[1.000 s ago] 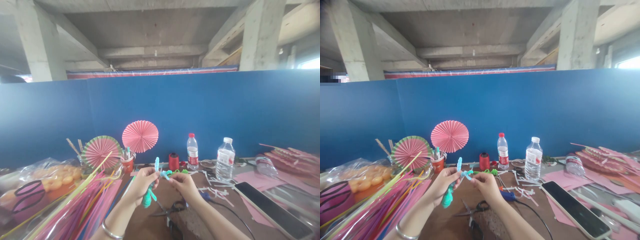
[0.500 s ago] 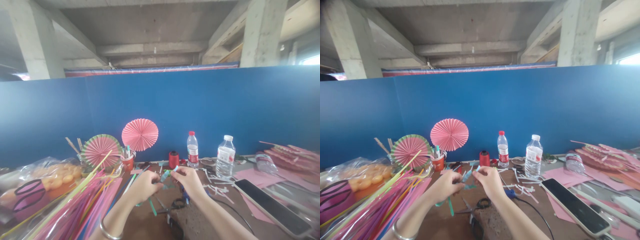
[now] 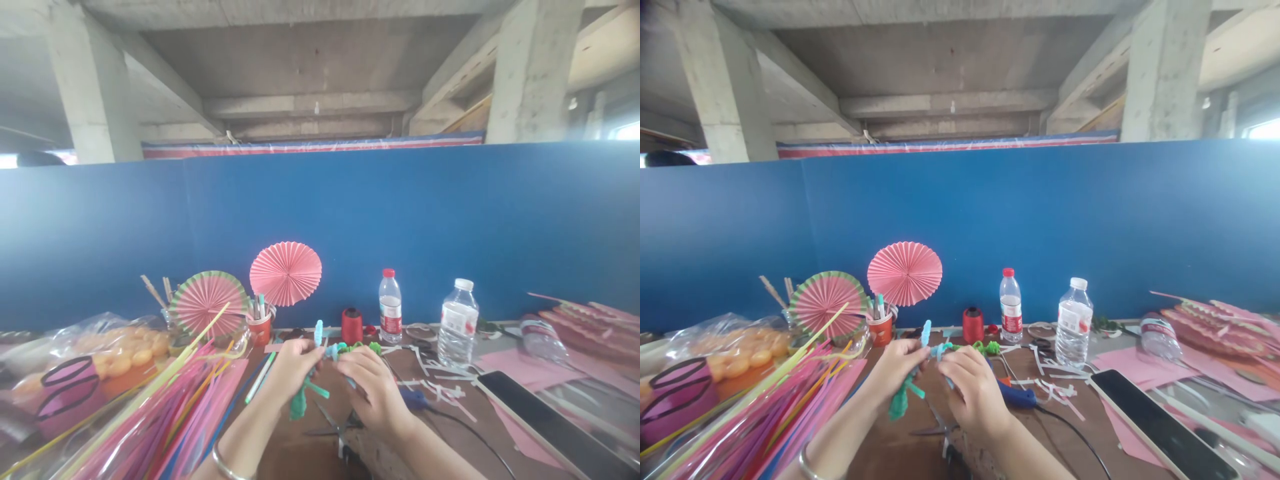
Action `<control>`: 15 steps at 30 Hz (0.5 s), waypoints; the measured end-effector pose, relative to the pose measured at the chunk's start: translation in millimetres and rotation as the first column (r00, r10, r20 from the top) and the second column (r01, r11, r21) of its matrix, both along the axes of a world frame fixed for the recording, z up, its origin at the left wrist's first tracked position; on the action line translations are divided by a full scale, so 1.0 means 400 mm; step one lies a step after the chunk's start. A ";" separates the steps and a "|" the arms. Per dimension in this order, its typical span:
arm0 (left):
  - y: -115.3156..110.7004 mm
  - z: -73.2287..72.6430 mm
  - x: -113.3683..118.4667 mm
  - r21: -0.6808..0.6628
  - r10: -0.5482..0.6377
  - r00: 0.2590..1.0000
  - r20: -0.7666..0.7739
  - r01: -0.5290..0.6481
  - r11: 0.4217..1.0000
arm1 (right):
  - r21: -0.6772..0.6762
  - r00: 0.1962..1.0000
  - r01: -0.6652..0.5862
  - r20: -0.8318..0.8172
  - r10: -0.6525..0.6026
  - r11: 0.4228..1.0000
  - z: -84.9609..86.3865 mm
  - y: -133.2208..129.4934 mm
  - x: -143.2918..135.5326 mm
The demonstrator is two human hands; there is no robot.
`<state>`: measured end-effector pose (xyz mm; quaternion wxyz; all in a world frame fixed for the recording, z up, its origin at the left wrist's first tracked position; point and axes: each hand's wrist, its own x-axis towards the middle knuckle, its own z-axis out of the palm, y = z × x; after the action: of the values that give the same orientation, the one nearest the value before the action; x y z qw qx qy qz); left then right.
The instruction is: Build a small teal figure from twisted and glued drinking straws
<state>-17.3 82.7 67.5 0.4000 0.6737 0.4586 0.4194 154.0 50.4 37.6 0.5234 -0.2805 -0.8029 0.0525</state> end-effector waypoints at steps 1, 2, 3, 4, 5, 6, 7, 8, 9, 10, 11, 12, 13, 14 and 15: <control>-0.003 0.000 0.003 -0.015 -0.006 0.999 0.050 0.007 1.000 | -0.053 0.995 -0.039 -0.090 0.034 0.998 -0.010 0.006 -0.003; -0.006 0.000 0.006 -0.029 -0.013 0.995 0.096 0.016 0.999 | -0.145 0.976 -0.086 -0.212 0.054 0.986 -0.019 0.013 -0.006; -0.009 0.001 0.008 -0.040 -0.022 0.990 0.136 0.028 0.999 | -0.254 0.938 -0.146 -0.341 0.052 0.956 -0.026 0.020 -0.010; -0.013 0.002 0.010 -0.047 -0.035 0.985 0.167 0.043 0.998 | -0.351 0.892 -0.210 -0.451 0.032 0.912 -0.031 0.027 -0.013; -0.016 0.004 0.011 -0.051 -0.051 0.981 0.189 0.062 0.997 | -0.424 0.841 -0.287 -0.541 0.014 0.859 -0.035 0.034 -0.015; -0.019 0.007 0.012 -0.054 -0.071 0.976 0.204 0.084 0.995 | -0.470 0.790 -0.373 -0.614 0.007 0.800 -0.037 0.041 -0.015; -0.021 0.010 0.011 -0.061 -0.097 0.972 0.213 0.113 0.992 | -0.493 0.741 -0.458 -0.672 0.012 0.740 -0.037 0.047 -0.013; -0.022 0.013 0.010 -0.071 -0.129 0.967 0.220 0.148 0.986 | -0.498 0.698 -0.530 -0.715 0.021 0.687 -0.036 0.052 -0.010; -0.022 0.016 0.008 -0.081 -0.160 0.961 0.226 0.182 0.980 | -0.497 0.662 -0.585 -0.749 0.023 0.640 -0.035 0.056 -0.005; -0.022 0.018 0.006 -0.089 -0.184 0.956 0.231 0.209 0.974 | -0.500 0.632 -0.629 -0.775 0.017 0.595 -0.033 0.060 -0.001; -0.020 0.019 0.003 -0.086 -0.194 0.954 0.229 0.218 0.972 | -0.508 0.621 -0.649 -0.784 0.009 0.566 -0.030 0.063 0.004; -0.018 0.020 0.001 -0.068 -0.188 0.958 0.214 0.207 0.976 | -0.523 0.632 -0.643 -0.775 0.002 0.559 -0.027 0.064 0.007; -0.017 0.020 -0.002 -0.034 -0.167 0.969 0.184 0.176 0.984 | -0.536 0.647 -0.628 -0.763 -0.005 0.564 -0.023 0.063 0.009; -0.016 0.021 -0.004 0.009 -0.135 0.982 0.136 0.135 0.991 | -0.545 0.655 -0.616 -0.755 -0.014 0.568 -0.018 0.060 0.009; -0.015 0.022 -0.005 0.058 -0.103 0.992 0.074 0.099 0.993 | -0.552 0.665 -0.596 -0.747 -0.027 0.583 -0.011 0.055 0.007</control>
<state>-19.4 76.5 76.5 0.4194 0.6899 0.3967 0.4367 156.9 72.5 33.1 0.5930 -0.2868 -0.4834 0.5766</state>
